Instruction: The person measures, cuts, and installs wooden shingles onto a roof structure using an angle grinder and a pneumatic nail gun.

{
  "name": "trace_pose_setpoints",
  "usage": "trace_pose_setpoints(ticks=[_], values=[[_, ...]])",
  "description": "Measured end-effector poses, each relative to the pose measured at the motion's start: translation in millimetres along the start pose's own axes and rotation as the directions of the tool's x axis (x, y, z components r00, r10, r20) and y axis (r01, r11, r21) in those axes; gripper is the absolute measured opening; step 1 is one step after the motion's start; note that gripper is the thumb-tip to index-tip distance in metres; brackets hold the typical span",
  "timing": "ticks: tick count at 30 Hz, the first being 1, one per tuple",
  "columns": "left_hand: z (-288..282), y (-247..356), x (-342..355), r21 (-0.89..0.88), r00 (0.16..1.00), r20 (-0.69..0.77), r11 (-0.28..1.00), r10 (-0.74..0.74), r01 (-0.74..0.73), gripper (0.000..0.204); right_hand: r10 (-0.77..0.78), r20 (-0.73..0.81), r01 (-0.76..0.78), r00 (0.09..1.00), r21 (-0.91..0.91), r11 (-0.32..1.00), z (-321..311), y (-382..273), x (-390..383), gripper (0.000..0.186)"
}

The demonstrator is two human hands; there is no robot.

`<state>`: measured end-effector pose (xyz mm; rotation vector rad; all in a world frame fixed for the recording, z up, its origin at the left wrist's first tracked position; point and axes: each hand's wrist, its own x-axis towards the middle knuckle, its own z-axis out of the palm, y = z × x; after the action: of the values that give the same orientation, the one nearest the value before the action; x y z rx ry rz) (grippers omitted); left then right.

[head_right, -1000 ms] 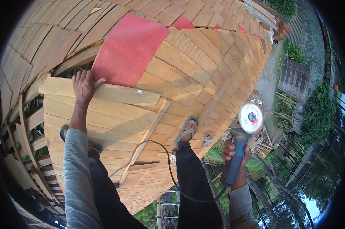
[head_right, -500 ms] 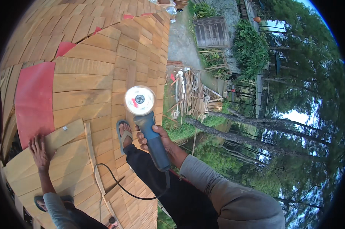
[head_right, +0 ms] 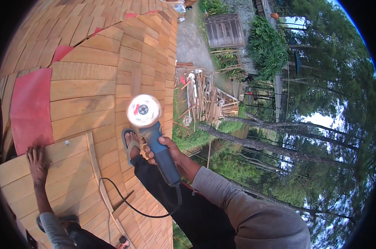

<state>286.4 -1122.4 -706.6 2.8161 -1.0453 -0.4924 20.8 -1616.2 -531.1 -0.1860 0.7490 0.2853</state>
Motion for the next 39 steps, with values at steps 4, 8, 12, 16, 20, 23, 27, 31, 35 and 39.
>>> trace_pose_setpoints(ticks=[4, 8, 12, 16, 20, 23, 27, 31, 35, 39], values=[[-8, 18, 6, -0.012, 0.998, 0.045, 0.999, -0.033, 0.034, 0.076, -0.013, -0.046, 0.012, 0.999, -0.012, 1.000, 3, 4, -4, 0.071], [-9, 34, 24, 0.010, 0.999, -0.018, 0.999, 0.030, -0.030, 0.073, -0.038, -0.043, 0.039, 0.998, 0.039, 0.998, 6, -1, -11, 0.069], [-2, 25, 4, 0.018, 0.999, -0.036, 1.000, -0.020, 0.021, 0.071, 0.009, -0.023, -0.008, 1.000, 0.047, 0.999, 19, 7, 3, 0.071], [-4, 24, -12, 0.058, 0.996, 0.020, 0.995, -0.087, 0.086, 0.066, 0.056, 0.031, -0.058, 0.998, 0.069, 0.996, 12, 15, 14, 0.071], [-29, 53, 16, 0.098, 0.990, 0.114, 0.993, -0.083, 0.072, 0.069, 0.063, 0.091, -0.070, 0.994, 0.080, 0.994, 20, -2, 9, 0.071], [-49, 67, -32, -0.015, 0.986, 0.087, 0.989, -0.143, 0.145, 0.079, 0.114, 0.116, -0.117, 0.987, 0.016, 0.993, 37, -7, 6, 0.071], [-94, 79, -141, -0.261, 0.871, 0.107, 0.831, -0.480, 0.490, 0.077, 0.176, 0.228, -0.178, 0.957, -0.013, 0.984, 84, -17, 0, 0.071], [-154, 127, -382, -0.348, 0.420, 0.100, 0.364, -0.902, 0.864, 0.077, 0.319, 0.285, -0.336, 0.904, 0.014, 0.942, 122, 13, -5, 0.070], [-171, 290, -522, -0.288, 0.089, 0.262, 0.010, -0.961, 0.958, 0.077, 0.376, 0.272, -0.374, 0.886, -0.060, 0.925, 143, -18, -22, 0.068], [-214, 485, -593, -0.120, -0.124, 0.662, -0.269, -0.739, 0.956, 0.071, 0.428, 0.162, -0.385, 0.889, -0.240, 0.891, 178, -3, -37, 0.068]])
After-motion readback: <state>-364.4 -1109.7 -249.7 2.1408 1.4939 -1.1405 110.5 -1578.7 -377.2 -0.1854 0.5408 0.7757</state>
